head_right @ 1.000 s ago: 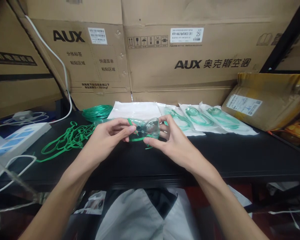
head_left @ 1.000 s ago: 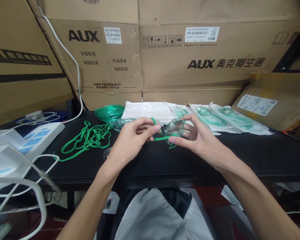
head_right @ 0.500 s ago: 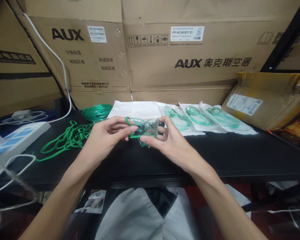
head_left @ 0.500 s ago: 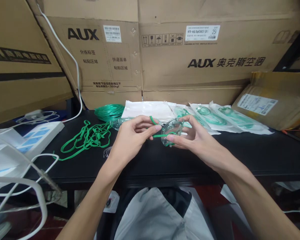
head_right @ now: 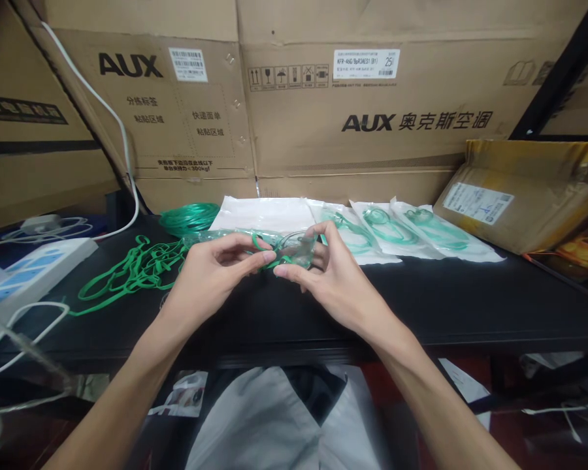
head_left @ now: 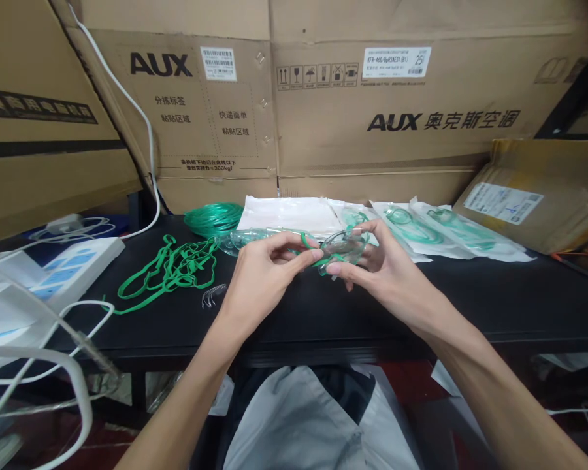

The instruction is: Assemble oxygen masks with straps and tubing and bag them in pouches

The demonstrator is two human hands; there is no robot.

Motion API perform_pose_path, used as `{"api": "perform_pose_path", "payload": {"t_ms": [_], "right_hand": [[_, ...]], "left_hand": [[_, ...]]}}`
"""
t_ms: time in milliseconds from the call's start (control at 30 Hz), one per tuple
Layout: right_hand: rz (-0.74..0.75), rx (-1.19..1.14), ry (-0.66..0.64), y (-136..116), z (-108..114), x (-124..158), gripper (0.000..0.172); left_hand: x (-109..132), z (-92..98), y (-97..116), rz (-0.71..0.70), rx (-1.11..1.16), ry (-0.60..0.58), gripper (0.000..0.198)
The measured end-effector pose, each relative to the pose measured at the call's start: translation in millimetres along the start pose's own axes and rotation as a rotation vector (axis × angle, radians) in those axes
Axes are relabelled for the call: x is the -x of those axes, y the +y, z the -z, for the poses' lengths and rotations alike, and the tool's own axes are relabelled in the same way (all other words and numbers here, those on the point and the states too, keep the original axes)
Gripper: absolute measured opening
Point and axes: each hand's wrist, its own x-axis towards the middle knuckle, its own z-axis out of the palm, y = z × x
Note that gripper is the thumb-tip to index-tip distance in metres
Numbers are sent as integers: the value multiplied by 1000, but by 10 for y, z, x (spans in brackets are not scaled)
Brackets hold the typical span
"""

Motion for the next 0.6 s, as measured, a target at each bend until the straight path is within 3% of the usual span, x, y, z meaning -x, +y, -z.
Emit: {"api": "perform_pose_path", "payload": {"t_ms": [233,600], "right_hand": [[40,9,-3,-86,-41,20,39],[23,11,3,-109,0,34,32]], "left_hand": [[-16,-50,-14,23,113,-26,27],[-43,19,41,108,293,51,23]]}}
